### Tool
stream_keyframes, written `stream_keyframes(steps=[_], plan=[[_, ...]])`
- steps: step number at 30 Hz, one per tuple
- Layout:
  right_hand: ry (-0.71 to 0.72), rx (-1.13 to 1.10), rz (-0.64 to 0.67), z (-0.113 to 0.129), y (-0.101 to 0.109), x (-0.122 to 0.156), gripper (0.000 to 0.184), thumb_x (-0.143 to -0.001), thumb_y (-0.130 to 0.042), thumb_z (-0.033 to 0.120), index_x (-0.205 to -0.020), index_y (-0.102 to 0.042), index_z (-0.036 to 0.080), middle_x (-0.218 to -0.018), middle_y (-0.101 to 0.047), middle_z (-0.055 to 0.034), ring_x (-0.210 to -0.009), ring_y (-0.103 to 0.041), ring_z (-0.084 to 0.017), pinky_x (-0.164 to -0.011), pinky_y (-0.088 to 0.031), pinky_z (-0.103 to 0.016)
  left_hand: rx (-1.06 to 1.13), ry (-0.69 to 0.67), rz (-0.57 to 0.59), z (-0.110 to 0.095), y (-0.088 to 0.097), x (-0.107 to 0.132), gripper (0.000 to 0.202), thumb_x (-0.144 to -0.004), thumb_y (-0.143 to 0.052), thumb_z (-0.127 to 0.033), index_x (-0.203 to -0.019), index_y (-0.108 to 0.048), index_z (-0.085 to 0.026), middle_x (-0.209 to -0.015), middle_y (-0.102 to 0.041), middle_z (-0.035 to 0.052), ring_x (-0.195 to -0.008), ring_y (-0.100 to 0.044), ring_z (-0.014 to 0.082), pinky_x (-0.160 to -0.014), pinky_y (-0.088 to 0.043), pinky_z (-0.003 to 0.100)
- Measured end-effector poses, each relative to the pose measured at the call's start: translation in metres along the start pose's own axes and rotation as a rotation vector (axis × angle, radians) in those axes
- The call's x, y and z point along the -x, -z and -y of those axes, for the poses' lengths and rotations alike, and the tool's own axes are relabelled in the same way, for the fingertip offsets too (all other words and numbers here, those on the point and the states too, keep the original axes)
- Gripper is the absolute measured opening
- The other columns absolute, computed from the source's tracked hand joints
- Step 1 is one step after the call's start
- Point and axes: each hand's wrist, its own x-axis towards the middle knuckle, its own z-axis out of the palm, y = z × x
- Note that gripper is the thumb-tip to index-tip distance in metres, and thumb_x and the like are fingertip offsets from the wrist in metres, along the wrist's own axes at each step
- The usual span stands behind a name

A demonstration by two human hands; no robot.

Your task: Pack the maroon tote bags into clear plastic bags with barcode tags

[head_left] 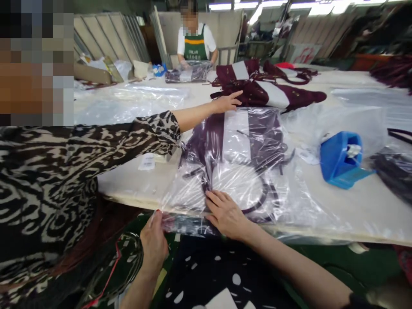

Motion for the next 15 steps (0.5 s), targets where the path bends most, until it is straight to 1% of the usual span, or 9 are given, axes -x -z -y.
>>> stream_keyframes(steps=[2,4,6,8,10,12,14,15], plan=[[0.004,-0.023,0.013,-0.008,-0.017,0.001,0.042,-0.085,-0.055,0.030,-0.122,-0.051,0.010,-0.133,-0.047,-0.0169,-0.127,-0.038,-0.027,-0.102,-0.039,-0.044,-0.111,-0.131,0.010,-0.018,-0.004,0.005,0.028,-0.081,-0.053,-0.041,-0.065,-0.059,-0.019,-0.060,-0.062,0.0008,-0.057,-0.055,0.0155,-0.055,-0.041,0.024],[-0.008,-0.082,-0.006,-0.011,-0.025,0.002,0.041,-0.088,-0.051,0.032,-0.121,-0.052,0.008,-0.134,-0.047,-0.0186,-0.129,-0.037,-0.027,-0.105,-0.037,-0.044,-0.172,-0.288,0.080,-0.045,-0.016,0.009,0.032,-0.083,-0.051,-0.042,-0.062,-0.058,-0.019,-0.058,-0.060,-0.0007,-0.056,-0.052,0.0139,-0.056,-0.040,0.023],[-0.051,-0.213,-0.034,-0.011,-0.023,0.001,0.037,-0.091,-0.043,0.032,-0.119,-0.052,0.009,-0.131,-0.050,-0.0178,-0.127,-0.041,-0.024,-0.107,-0.035,-0.043,-0.218,-0.426,0.183,-0.074,-0.042,0.010,0.035,-0.083,-0.049,-0.042,-0.058,-0.057,-0.019,-0.054,-0.058,-0.0011,-0.053,-0.050,0.0126,-0.056,-0.039,0.022],[-0.149,-0.445,-0.052,-0.012,-0.015,-0.002,0.035,-0.094,-0.034,0.030,-0.121,-0.051,0.014,-0.125,-0.055,-0.0132,-0.119,-0.048,-0.019,-0.103,-0.039,-0.039,-0.305,-0.517,0.336,-0.098,-0.082,0.008,0.038,-0.084,-0.047,-0.040,-0.054,-0.055,-0.018,-0.052,-0.056,-0.0003,-0.052,-0.050,0.0119,-0.053,-0.038,0.021],[-0.317,-0.765,-0.100,-0.016,-0.008,-0.006,0.035,-0.094,-0.031,0.033,-0.118,-0.053,0.018,-0.116,-0.060,-0.0088,-0.110,-0.054,-0.017,-0.099,-0.042,-0.036,-0.410,-0.531,0.521,-0.109,-0.131,0.004,0.040,-0.085,-0.041,-0.038,-0.054,-0.054,-0.017,-0.053,-0.056,0.0006,-0.048,-0.050,0.0115,-0.049,-0.036,0.021],[-0.575,-1.155,-0.187,-0.021,-0.007,-0.009,0.037,-0.092,-0.034,0.040,-0.110,-0.056,0.018,-0.105,-0.064,-0.0083,-0.101,-0.059,-0.018,-0.094,-0.045,-0.036,-0.614,-0.532,0.680,-0.107,-0.179,-0.001,0.044,-0.087,-0.031,-0.036,-0.056,-0.055,-0.016,-0.054,-0.057,0.0019,-0.046,-0.052,0.0115,-0.049,-0.037,0.022],[-0.864,-1.541,-0.303,-0.027,-0.009,-0.010,0.038,-0.088,-0.039,0.044,-0.105,-0.057,0.015,-0.096,-0.067,-0.0100,-0.092,-0.063,-0.020,-0.087,-0.048,-0.038,-0.762,-0.545,0.747,-0.095,-0.215,-0.005,0.041,-0.086,-0.034,-0.032,-0.056,-0.058,-0.016,-0.051,-0.057,0.0032,-0.047,-0.053,0.0129,-0.053,-0.039,0.023],[-0.994,-1.701,-0.366,-0.029,-0.012,-0.011,0.037,-0.087,-0.041,0.044,-0.103,-0.057,0.014,-0.092,-0.067,-0.0106,-0.088,-0.064,-0.021,-0.082,-0.050,-0.038,-0.817,-0.557,0.758,-0.088,-0.228,-0.007,0.039,-0.085,-0.036,-0.029,-0.057,-0.059,-0.015,-0.051,-0.057,0.0039,-0.049,-0.055,0.0139,-0.056,-0.039,0.024]])
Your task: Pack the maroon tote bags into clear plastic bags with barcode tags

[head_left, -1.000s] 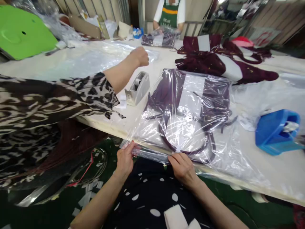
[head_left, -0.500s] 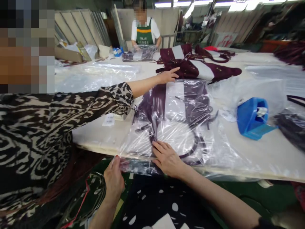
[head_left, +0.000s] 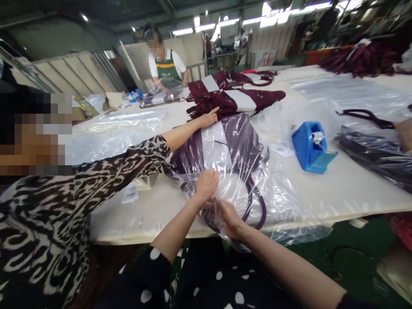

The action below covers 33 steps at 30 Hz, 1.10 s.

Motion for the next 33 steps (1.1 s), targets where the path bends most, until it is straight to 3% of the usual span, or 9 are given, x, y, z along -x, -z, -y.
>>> stream_keyframes(steps=[2,4,8,12,16,19,25,29,33], plan=[[-0.105,-0.259,-0.117,-0.002,0.002,-0.003,0.034,-0.085,-0.041,0.041,-0.098,-0.057,0.013,-0.086,-0.067,-0.0115,-0.083,-0.065,-0.022,-0.075,-0.051,-0.037,-0.078,-0.002,0.021,0.003,-0.015,-0.011,0.034,-0.083,-0.039,-0.025,-0.059,-0.062,-0.015,-0.052,-0.058,0.0057,-0.055,-0.057,0.0162,-0.060,-0.039,0.026],[-0.123,-0.391,-0.184,-0.003,0.002,-0.004,0.035,-0.086,-0.039,0.044,-0.092,-0.057,0.014,-0.082,-0.067,-0.0120,-0.081,-0.066,-0.022,-0.072,-0.052,-0.036,-0.145,-0.005,0.032,0.007,-0.021,-0.015,0.034,-0.084,-0.039,-0.025,-0.062,-0.064,-0.015,-0.055,-0.061,0.0081,-0.060,-0.060,0.0185,-0.062,-0.039,0.027],[-0.063,-0.363,-0.185,-0.001,0.000,0.000,0.046,-0.079,-0.044,0.059,-0.087,-0.057,0.016,-0.083,-0.066,-0.0120,-0.082,-0.066,-0.023,-0.070,-0.053,-0.036,-0.211,-0.023,0.037,0.013,-0.022,-0.018,0.035,-0.085,-0.039,-0.026,-0.064,-0.064,-0.015,-0.063,-0.064,0.0098,-0.066,-0.061,0.0199,-0.062,-0.039,0.027],[0.080,-0.125,-0.248,0.009,0.014,0.001,0.041,-0.064,-0.066,0.037,-0.098,-0.054,0.016,-0.099,-0.065,-0.0118,-0.091,-0.064,-0.022,-0.082,-0.051,-0.036,-0.231,-0.053,0.053,0.018,-0.026,-0.022,0.032,-0.085,-0.040,-0.027,-0.066,-0.063,-0.016,-0.065,-0.064,0.0078,-0.065,-0.059,0.0176,-0.061,-0.039,0.025],[0.295,0.339,-0.350,0.029,0.047,-0.014,0.046,-0.066,-0.059,0.027,-0.110,-0.050,0.016,-0.112,-0.060,-0.0123,-0.101,-0.060,-0.021,-0.089,-0.047,-0.037,-0.235,-0.125,0.102,0.026,-0.030,-0.020,0.029,-0.085,-0.042,-0.031,-0.074,-0.063,-0.016,-0.070,-0.064,0.0060,-0.069,-0.057,0.0169,-0.066,-0.040,0.026],[0.413,0.727,-0.357,0.045,0.065,-0.032,0.041,-0.071,-0.054,0.024,-0.111,-0.052,0.016,-0.107,-0.062,-0.0105,-0.094,-0.061,-0.019,-0.088,-0.046,-0.037,-0.245,-0.241,0.151,0.033,-0.031,-0.011,0.021,-0.082,-0.042,-0.021,-0.080,-0.063,-0.016,-0.082,-0.062,0.0057,-0.080,-0.055,0.0173,-0.076,-0.041,0.028],[0.328,1.358,-0.357,0.065,0.056,-0.065,0.033,-0.080,-0.053,0.028,-0.107,-0.058,0.009,-0.098,-0.065,-0.0127,-0.091,-0.060,-0.021,-0.082,-0.043,-0.031,-0.300,-0.430,0.154,0.042,-0.042,0.017,0.026,-0.084,-0.038,-0.015,-0.101,-0.058,-0.013,-0.103,-0.055,0.0118,-0.097,-0.049,0.0219,-0.090,-0.039,0.037],[0.269,1.484,-0.350,0.069,0.049,-0.082,0.026,-0.082,-0.053,0.029,-0.098,-0.064,0.012,-0.094,-0.067,-0.0105,-0.088,-0.060,-0.019,-0.077,-0.041,-0.027,-0.422,-0.489,0.141,0.037,-0.045,0.030,0.033,-0.087,-0.037,-0.020,-0.116,-0.050,-0.011,-0.114,-0.052,0.0158,-0.103,-0.048,0.0257,-0.091,-0.040,0.042],[0.248,1.486,-0.341,0.073,0.050,-0.088,0.022,-0.084,-0.051,0.031,-0.079,-0.067,0.016,-0.085,-0.068,-0.0056,-0.081,-0.061,-0.016,-0.071,-0.039,-0.024,-0.466,-0.544,0.168,0.033,-0.036,0.032,0.026,-0.088,-0.036,-0.021,-0.104,-0.056,-0.013,-0.105,-0.057,0.0130,-0.100,-0.052,0.0239,-0.088,-0.043,0.039]])
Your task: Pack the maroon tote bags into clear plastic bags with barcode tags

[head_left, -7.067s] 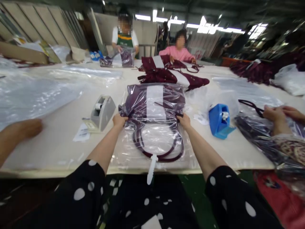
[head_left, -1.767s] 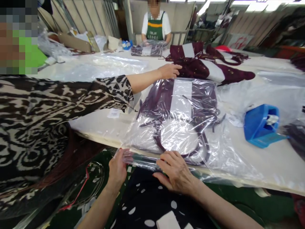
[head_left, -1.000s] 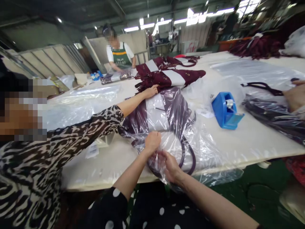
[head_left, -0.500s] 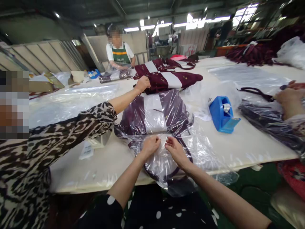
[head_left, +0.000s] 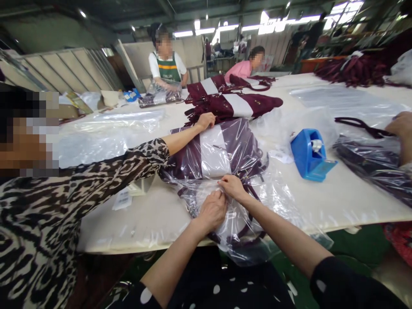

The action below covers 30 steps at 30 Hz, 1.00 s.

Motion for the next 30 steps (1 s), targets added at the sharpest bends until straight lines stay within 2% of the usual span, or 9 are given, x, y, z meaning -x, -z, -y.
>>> stream_keyframes(steps=[2,5,8,12,16,19,24,27,30], plan=[[-0.013,0.008,-0.006,-0.001,0.000,0.000,0.025,-0.086,-0.048,0.031,-0.080,-0.067,0.016,-0.085,-0.068,-0.0059,-0.080,-0.061,-0.016,-0.070,-0.039,-0.024,0.017,-0.023,-0.027,0.006,0.003,0.001,0.028,-0.089,-0.033,-0.018,-0.103,-0.057,-0.014,-0.106,-0.059,0.0127,-0.102,-0.053,0.0230,-0.090,-0.043,0.038],[-0.034,0.037,-0.017,0.000,-0.002,0.002,0.025,-0.088,-0.047,0.030,-0.085,-0.066,0.014,-0.087,-0.067,-0.0098,-0.082,-0.062,-0.019,-0.071,-0.040,-0.026,-0.019,-0.027,-0.082,0.019,0.000,0.002,0.037,-0.087,-0.032,-0.011,-0.119,-0.051,-0.012,-0.128,-0.051,0.0169,-0.124,-0.041,0.0266,-0.101,-0.035,0.043],[-0.039,0.070,-0.025,0.005,-0.006,0.003,0.025,-0.088,-0.045,0.028,-0.088,-0.065,0.012,-0.091,-0.066,-0.0138,-0.086,-0.062,-0.022,-0.073,-0.041,-0.029,-0.087,0.006,-0.031,0.028,-0.011,0.001,0.045,-0.087,-0.034,-0.014,-0.132,-0.041,-0.007,-0.142,-0.036,0.0196,-0.135,-0.027,0.0295,-0.108,-0.027,0.047],[-0.014,0.087,-0.049,0.004,0.005,0.013,0.022,-0.088,-0.045,0.026,-0.092,-0.063,0.014,-0.093,-0.066,-0.0108,-0.088,-0.061,-0.020,-0.077,-0.041,-0.029,-0.131,0.025,0.014,0.032,-0.024,-0.001,0.047,-0.090,-0.032,-0.017,-0.135,-0.037,-0.005,-0.144,-0.033,0.0200,-0.136,-0.026,0.0288,-0.110,-0.025,0.046],[0.086,0.038,-0.391,-0.039,0.044,0.055,0.024,-0.089,-0.044,0.030,-0.100,-0.060,0.016,-0.095,-0.062,-0.0082,-0.088,-0.057,-0.018,-0.080,-0.042,-0.029,-0.164,0.010,-0.029,0.035,-0.028,-0.001,0.046,-0.091,-0.029,-0.019,-0.133,-0.040,-0.005,-0.143,-0.035,0.0193,-0.135,-0.027,0.0283,-0.110,-0.026,0.044],[-0.028,0.093,-0.613,-0.097,0.074,0.105,0.032,-0.087,-0.044,0.040,-0.099,-0.059,0.015,-0.096,-0.059,-0.0113,-0.087,-0.056,-0.021,-0.077,-0.044,-0.033,-0.208,-0.017,-0.046,0.037,-0.028,0.000,0.047,-0.091,-0.028,-0.021,-0.133,-0.040,-0.004,-0.142,-0.036,0.0194,-0.134,-0.029,0.0290,-0.110,-0.027,0.043],[-0.460,0.064,-0.503,-0.167,0.081,0.182,0.041,-0.081,-0.046,0.054,-0.087,-0.059,0.016,-0.083,-0.061,-0.0093,-0.077,-0.057,-0.023,-0.073,-0.043,-0.037,-0.281,-0.039,-0.057,0.038,-0.030,-0.001,0.047,-0.092,-0.027,-0.021,-0.133,-0.040,-0.002,-0.141,-0.037,0.0210,-0.133,-0.030,0.0304,-0.109,-0.028,0.044],[-0.537,-0.239,-0.414,-0.173,0.071,0.203,0.041,-0.076,-0.052,0.058,-0.082,-0.058,0.019,-0.072,-0.062,-0.0049,-0.067,-0.058,-0.020,-0.065,-0.043,-0.032,-0.301,-0.043,-0.051,0.038,-0.030,-0.003,0.047,-0.092,-0.028,-0.022,-0.133,-0.041,-0.001,-0.141,-0.036,0.0220,-0.133,-0.032,0.0304,-0.109,-0.028,0.043],[-0.534,-0.524,-0.429,-0.168,0.073,0.207,0.040,-0.068,-0.062,0.056,-0.079,-0.058,0.019,-0.060,-0.058,-0.0004,-0.057,-0.054,-0.016,-0.054,-0.039,-0.027,-0.301,-0.061,-0.065,0.039,-0.030,-0.003,0.047,-0.092,-0.030,-0.022,-0.132,-0.041,-0.001,-0.141,-0.037,0.0216,-0.133,-0.031,0.0298,-0.109,-0.028,0.043]])
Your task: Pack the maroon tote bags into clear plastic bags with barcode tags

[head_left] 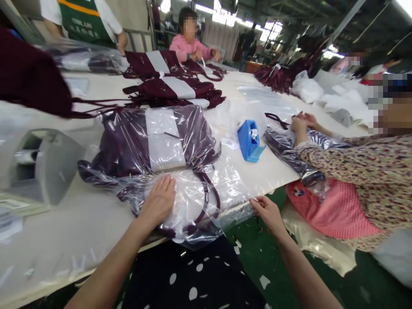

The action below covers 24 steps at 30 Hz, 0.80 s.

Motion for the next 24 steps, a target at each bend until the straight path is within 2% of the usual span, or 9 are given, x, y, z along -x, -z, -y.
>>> stream_keyframes(steps=[6,11,13,15,18,20,22,24], plan=[[-0.153,-0.390,0.045,0.015,0.021,0.002,0.036,-0.050,-0.079,0.041,-0.064,-0.057,0.016,-0.050,-0.049,0.0039,-0.045,-0.040,-0.007,-0.044,-0.026,-0.021,-0.017,-0.026,-0.047,0.004,-0.006,0.001,0.048,-0.092,-0.027,-0.024,-0.132,-0.042,-0.003,-0.140,-0.039,0.0202,-0.131,-0.034,0.0293,-0.108,-0.030,0.043],[-0.265,-0.604,0.067,0.001,0.032,0.013,0.030,-0.048,-0.079,0.030,-0.062,-0.057,0.015,-0.049,-0.047,0.0051,-0.044,-0.039,-0.005,-0.043,-0.025,-0.019,-0.038,-0.050,-0.090,0.006,-0.011,0.001,0.049,-0.092,-0.027,-0.026,-0.132,-0.042,-0.003,-0.139,-0.040,0.0204,-0.131,-0.035,0.0296,-0.108,-0.030,0.043],[-0.255,-0.682,0.076,-0.007,0.034,0.017,0.026,-0.050,-0.077,0.029,-0.060,-0.056,0.016,-0.049,-0.045,0.0056,-0.045,-0.038,-0.005,-0.044,-0.027,-0.019,-0.044,-0.062,-0.097,0.007,-0.012,0.001,0.049,-0.092,-0.026,-0.026,-0.131,-0.042,-0.002,-0.139,-0.040,0.0210,-0.130,-0.035,0.0297,-0.108,-0.030,0.043],[-0.233,-0.710,0.034,-0.013,0.035,0.019,0.024,-0.050,-0.075,0.027,-0.061,-0.057,0.016,-0.054,-0.050,0.0041,-0.050,-0.044,-0.007,-0.046,-0.032,-0.020,-0.045,-0.079,-0.099,0.008,-0.013,0.001,0.049,-0.092,-0.026,-0.026,-0.131,-0.041,-0.001,-0.139,-0.039,0.0224,-0.130,-0.035,0.0299,-0.108,-0.029,0.043],[-0.134,-0.645,-0.038,-0.019,0.030,0.021,0.029,-0.047,-0.075,0.019,-0.073,-0.062,0.018,-0.078,-0.063,0.0001,-0.073,-0.058,-0.014,-0.060,-0.042,-0.023,-0.038,-0.098,-0.101,0.009,-0.014,0.000,0.050,-0.092,-0.025,-0.025,-0.131,-0.041,0.001,-0.138,-0.038,0.0242,-0.131,-0.034,0.0304,-0.108,-0.028,0.044],[-0.045,-0.599,-0.031,-0.022,0.023,0.020,0.040,-0.045,-0.073,0.014,-0.083,-0.064,0.020,-0.090,-0.065,-0.0011,-0.088,-0.058,-0.018,-0.071,-0.044,-0.027,-0.034,-0.096,-0.107,0.009,-0.015,0.000,0.050,-0.092,-0.025,-0.026,-0.130,-0.042,0.001,-0.138,-0.039,0.0241,-0.131,-0.034,0.0310,-0.108,-0.028,0.044],[0.013,-0.589,-0.042,-0.026,0.014,0.017,0.043,-0.046,-0.072,0.013,-0.087,-0.065,0.021,-0.091,-0.065,-0.0011,-0.091,-0.056,-0.019,-0.076,-0.044,-0.029,-0.032,-0.091,-0.113,0.009,-0.014,0.000,0.050,-0.092,-0.024,-0.026,-0.130,-0.042,0.001,-0.137,-0.040,0.0236,-0.130,-0.034,0.0313,-0.108,-0.028,0.043],[0.038,-0.612,-0.094,-0.031,0.007,0.014,0.038,-0.047,-0.071,0.013,-0.084,-0.066,0.020,-0.085,-0.064,0.0000,-0.085,-0.056,-0.017,-0.075,-0.044,-0.028,-0.029,-0.095,-0.104,0.009,-0.013,0.000,0.051,-0.092,-0.024,-0.026,-0.130,-0.042,0.001,-0.137,-0.040,0.0238,-0.130,-0.034,0.0313,-0.108,-0.028,0.044]])
